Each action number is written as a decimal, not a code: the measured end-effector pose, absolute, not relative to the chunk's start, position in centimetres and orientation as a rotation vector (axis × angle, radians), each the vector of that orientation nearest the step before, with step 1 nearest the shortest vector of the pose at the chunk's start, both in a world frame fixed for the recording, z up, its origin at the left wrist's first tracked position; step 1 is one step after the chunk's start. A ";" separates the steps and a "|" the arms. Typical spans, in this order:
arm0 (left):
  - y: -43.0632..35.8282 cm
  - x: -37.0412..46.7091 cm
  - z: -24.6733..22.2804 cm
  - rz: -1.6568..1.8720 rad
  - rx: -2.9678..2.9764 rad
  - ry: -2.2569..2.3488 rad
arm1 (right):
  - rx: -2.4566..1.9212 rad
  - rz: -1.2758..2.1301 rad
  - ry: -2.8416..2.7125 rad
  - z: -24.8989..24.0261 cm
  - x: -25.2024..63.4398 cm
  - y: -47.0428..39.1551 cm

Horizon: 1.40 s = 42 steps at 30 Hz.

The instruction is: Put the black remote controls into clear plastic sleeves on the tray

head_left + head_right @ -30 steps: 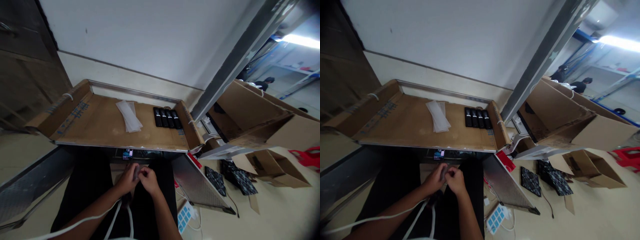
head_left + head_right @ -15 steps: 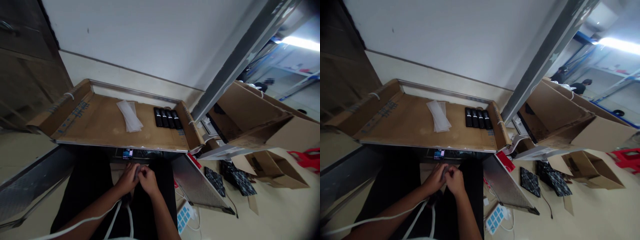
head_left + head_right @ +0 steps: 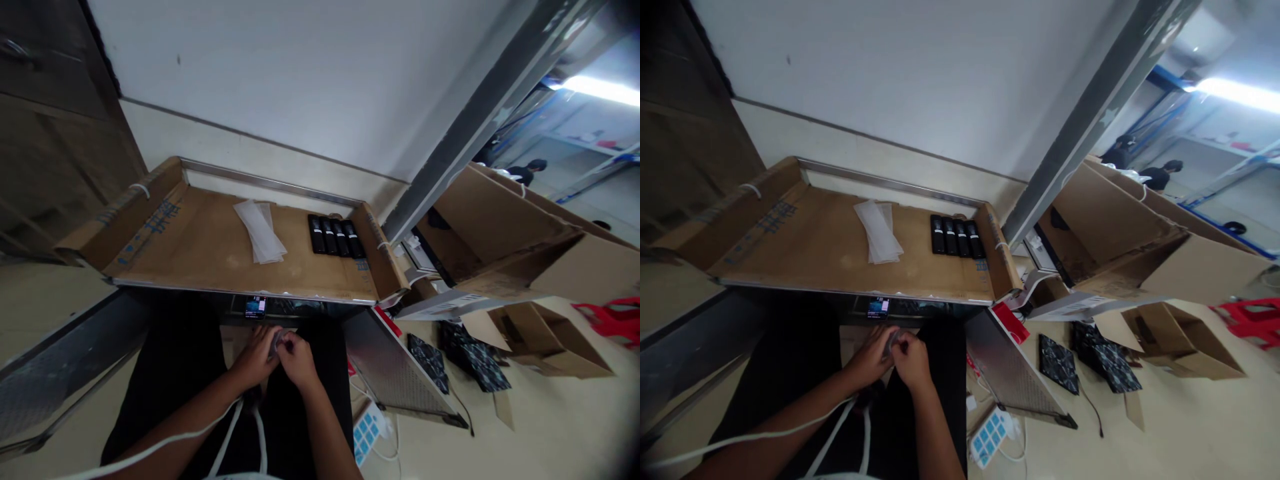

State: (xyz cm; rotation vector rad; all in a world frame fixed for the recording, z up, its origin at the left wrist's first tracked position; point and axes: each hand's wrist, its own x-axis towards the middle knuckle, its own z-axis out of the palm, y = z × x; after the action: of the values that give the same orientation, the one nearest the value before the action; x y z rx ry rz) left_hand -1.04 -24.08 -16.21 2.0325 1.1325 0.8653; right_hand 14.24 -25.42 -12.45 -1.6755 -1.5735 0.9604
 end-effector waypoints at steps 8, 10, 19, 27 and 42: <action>-24.3 -1.4 -14.9 0.822 1.900 1.252 | -1.840 0.702 -1.718 -11.8 14.2 -25.7; -24.2 -1.4 -15.1 0.711 1.802 1.330 | -1.816 0.710 -1.764 -11.8 14.1 -25.8; -23.6 -1.3 -15.4 0.615 1.690 1.419 | -1.895 0.673 -1.795 -11.9 13.7 -25.9; -23.7 -1.4 -15.5 0.635 1.691 1.442 | -1.567 0.541 -1.922 -12.8 13.9 -25.8; -24.3 -0.9 -15.8 0.722 1.647 1.304 | -1.702 0.570 -2.071 -12.7 13.7 -25.6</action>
State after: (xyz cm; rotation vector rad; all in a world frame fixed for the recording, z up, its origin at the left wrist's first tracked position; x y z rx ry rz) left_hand -0.93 -24.32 -15.78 1.6471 1.3038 0.7223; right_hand 13.65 -25.64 -12.68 -1.7022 -2.0712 0.5704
